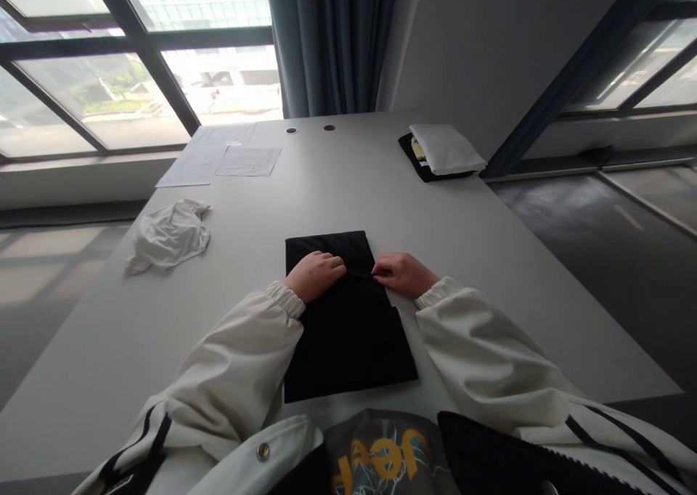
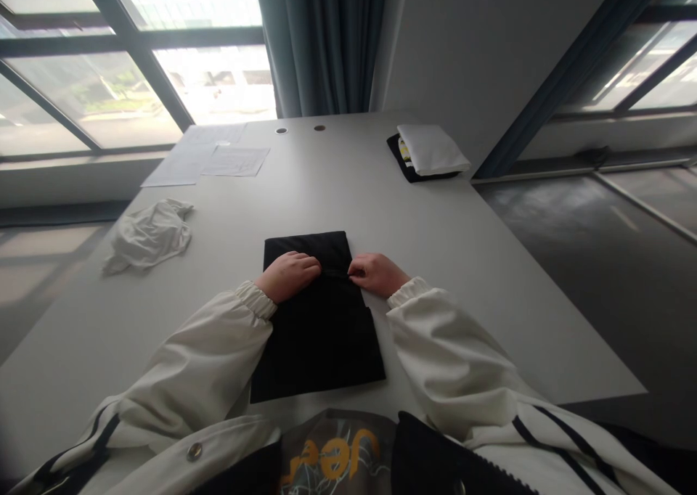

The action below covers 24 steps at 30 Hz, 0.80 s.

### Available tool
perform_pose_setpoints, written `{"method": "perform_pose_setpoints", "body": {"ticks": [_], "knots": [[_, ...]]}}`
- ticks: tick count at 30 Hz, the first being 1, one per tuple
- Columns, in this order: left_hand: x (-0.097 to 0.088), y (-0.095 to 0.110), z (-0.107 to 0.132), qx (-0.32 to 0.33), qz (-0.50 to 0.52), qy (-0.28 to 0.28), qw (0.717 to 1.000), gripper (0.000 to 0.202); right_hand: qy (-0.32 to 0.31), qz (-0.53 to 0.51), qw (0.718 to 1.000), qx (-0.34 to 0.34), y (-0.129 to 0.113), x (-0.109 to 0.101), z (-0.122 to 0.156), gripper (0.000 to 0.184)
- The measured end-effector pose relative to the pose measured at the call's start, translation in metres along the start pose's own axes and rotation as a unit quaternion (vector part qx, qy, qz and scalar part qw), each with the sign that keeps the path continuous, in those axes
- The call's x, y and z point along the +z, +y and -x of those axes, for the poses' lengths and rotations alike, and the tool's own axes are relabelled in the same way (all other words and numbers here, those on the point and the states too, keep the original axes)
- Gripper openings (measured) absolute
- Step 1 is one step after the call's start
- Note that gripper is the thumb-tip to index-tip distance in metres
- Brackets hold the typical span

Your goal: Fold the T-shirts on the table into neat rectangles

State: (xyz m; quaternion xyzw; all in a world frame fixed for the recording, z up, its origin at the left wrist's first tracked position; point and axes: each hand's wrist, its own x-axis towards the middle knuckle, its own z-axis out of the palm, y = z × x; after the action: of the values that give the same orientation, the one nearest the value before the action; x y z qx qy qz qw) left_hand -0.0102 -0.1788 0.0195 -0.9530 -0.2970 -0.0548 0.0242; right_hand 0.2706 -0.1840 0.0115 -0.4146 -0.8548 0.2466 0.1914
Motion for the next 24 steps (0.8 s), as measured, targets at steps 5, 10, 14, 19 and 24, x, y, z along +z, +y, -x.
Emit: {"method": "perform_pose_setpoints", "body": {"ticks": [5,10,14,19,24], "knots": [[-0.004,0.006,0.003,-0.009,0.017,-0.001,1.000,0.033,-0.024,0.026,0.999,-0.021,0.003,-0.005,-0.002,0.018],[0.009,0.013,0.008,0.017,0.039,0.004,0.999,0.042,0.043,0.098,0.994,-0.005,-0.006,-0.001,-0.017,0.022],[0.015,0.013,0.011,0.027,0.061,-0.013,0.998,0.049,0.104,0.124,0.981,0.103,-0.009,0.012,-0.033,0.014],[0.010,0.014,0.010,0.025,0.074,-0.015,0.997,0.046,0.125,0.085,0.970,0.193,0.007,0.018,-0.041,0.017],[0.004,0.035,-0.009,-0.069,0.053,0.011,0.996,0.058,0.138,0.045,0.975,0.168,0.017,0.013,-0.049,0.023]]}}
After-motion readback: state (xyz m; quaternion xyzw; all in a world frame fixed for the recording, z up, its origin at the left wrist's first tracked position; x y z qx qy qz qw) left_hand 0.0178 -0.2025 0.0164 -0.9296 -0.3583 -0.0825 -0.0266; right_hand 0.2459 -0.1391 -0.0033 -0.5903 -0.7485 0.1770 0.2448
